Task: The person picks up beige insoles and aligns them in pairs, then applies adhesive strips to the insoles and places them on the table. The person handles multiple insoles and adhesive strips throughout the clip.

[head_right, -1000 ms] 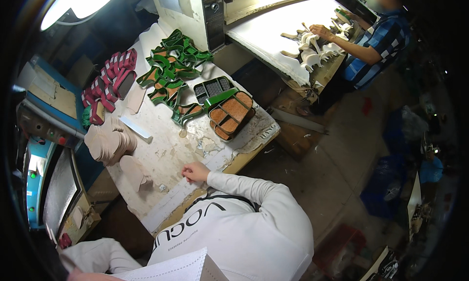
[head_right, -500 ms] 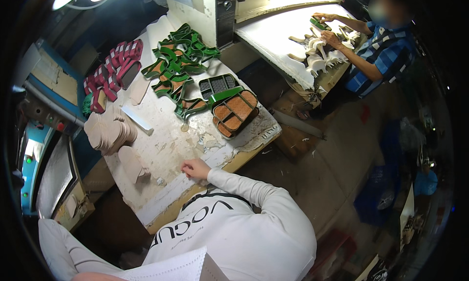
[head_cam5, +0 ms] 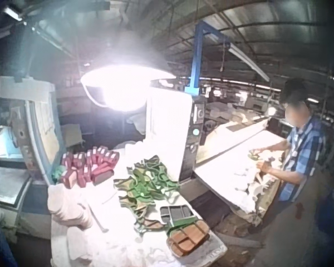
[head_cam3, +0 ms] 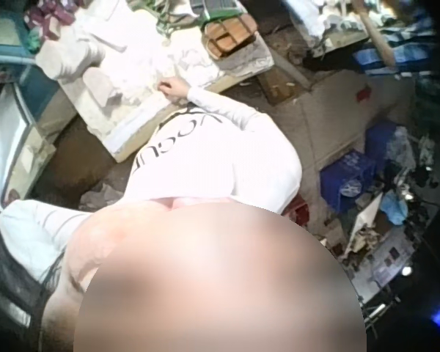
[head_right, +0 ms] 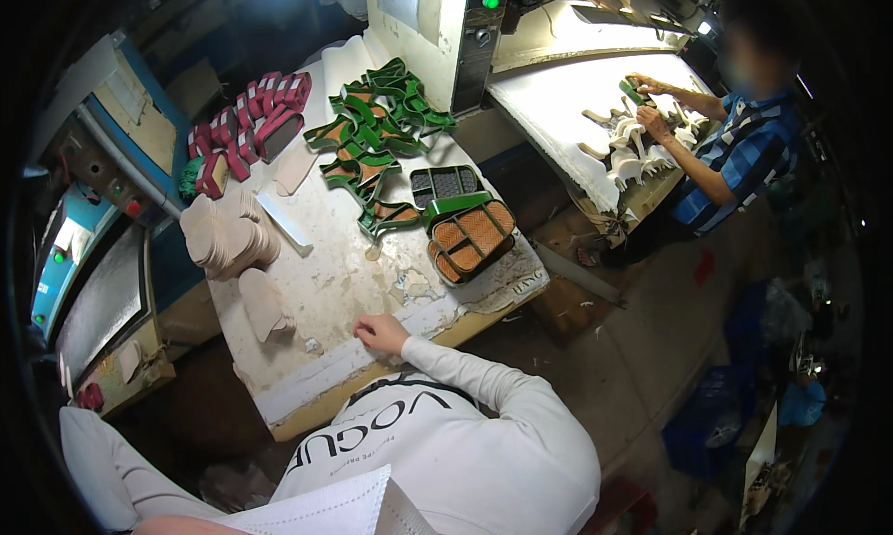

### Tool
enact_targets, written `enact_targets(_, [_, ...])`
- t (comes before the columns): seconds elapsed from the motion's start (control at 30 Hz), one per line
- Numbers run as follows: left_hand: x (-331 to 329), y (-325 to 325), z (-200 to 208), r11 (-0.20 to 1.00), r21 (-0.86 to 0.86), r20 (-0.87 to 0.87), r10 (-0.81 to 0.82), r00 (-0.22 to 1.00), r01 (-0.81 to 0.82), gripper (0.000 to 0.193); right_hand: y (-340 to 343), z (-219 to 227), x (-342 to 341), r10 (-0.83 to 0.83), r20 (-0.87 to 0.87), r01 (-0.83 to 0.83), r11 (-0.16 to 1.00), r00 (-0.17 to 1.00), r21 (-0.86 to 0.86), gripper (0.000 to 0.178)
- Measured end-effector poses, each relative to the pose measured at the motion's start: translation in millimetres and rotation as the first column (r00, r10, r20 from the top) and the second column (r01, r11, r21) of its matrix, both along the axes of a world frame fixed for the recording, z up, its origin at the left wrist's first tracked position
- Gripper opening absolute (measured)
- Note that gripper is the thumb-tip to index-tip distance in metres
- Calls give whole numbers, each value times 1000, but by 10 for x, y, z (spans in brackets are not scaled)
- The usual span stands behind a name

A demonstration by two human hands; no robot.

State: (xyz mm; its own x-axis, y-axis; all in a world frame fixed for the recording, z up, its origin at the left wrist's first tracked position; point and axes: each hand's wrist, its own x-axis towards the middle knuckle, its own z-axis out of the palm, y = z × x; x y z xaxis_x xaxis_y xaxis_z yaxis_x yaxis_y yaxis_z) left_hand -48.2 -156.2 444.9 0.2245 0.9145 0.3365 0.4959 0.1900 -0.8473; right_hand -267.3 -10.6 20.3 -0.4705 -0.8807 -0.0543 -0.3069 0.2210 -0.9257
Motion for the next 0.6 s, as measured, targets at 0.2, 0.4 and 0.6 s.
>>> enact_targets(0.2, [133, 71, 30, 998, 11, 13, 64, 998, -64, 32, 16, -20, 28, 13, -70, -13, 1000, 997, 0, 13])
enact_targets(0.4, [238, 133, 58, 995, 6, 16, 99, 995, -99, 33, 18, -13, 46, 5, -47, -6, 1000, 999, -12, 13])
enact_targets(0.6, [286, 169, 70, 996, 4, 18, 90, 996, -91, 33, 17, -14, 40, 28, -86, -29, 1000, 996, -6, 13])
